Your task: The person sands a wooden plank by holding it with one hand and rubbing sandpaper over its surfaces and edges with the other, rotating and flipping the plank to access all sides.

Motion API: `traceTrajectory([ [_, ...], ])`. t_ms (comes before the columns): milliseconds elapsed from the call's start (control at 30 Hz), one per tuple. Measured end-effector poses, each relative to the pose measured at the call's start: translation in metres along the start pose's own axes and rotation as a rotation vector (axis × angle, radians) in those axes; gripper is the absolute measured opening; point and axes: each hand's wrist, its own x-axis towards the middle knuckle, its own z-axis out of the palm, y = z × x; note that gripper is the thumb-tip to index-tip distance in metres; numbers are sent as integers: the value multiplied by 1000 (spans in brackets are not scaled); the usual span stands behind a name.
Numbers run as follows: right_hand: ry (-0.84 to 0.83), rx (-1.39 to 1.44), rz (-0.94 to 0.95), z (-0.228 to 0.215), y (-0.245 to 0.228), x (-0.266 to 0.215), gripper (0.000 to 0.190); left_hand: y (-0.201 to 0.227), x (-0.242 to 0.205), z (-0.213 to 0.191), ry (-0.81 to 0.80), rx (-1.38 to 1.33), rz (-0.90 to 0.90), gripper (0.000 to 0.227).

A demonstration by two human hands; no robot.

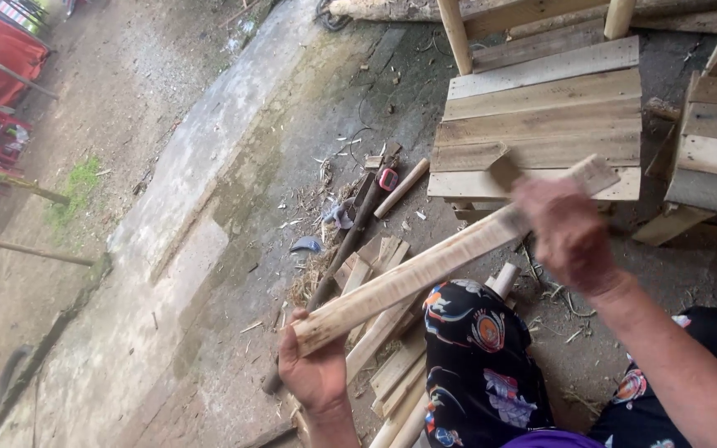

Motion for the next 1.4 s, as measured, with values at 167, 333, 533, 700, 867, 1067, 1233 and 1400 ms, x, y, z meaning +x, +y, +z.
traceTrajectory([
  [167,-108,-2,185,5,48,-42,23,27,-7,-13,25,60,69,19],
  [333,-148,-91,445,7,69,-73,35,72,-16,-60,30,-3,181,28],
  [533,-185,213,415,17,23,-54,34,81,-36,-95,331,11,240,19],
  [700,-193,313,230,37,-15,-39,28,64,-42,-82,161,8,243,15],
  [867,-267,175,115,22,-41,-22,26,44,-25,-33,130,126,212,38],
  [1067,-508,124,218,1,-32,-47,28,36,21,-11,116,116,43,33],
  [1233,-856,178,544,-23,-49,-61,18,28,64,13,134,178,-103,38],
  [1400,-999,571,996,-47,-101,-58,25,1,106,64,28,281,-137,42],
])
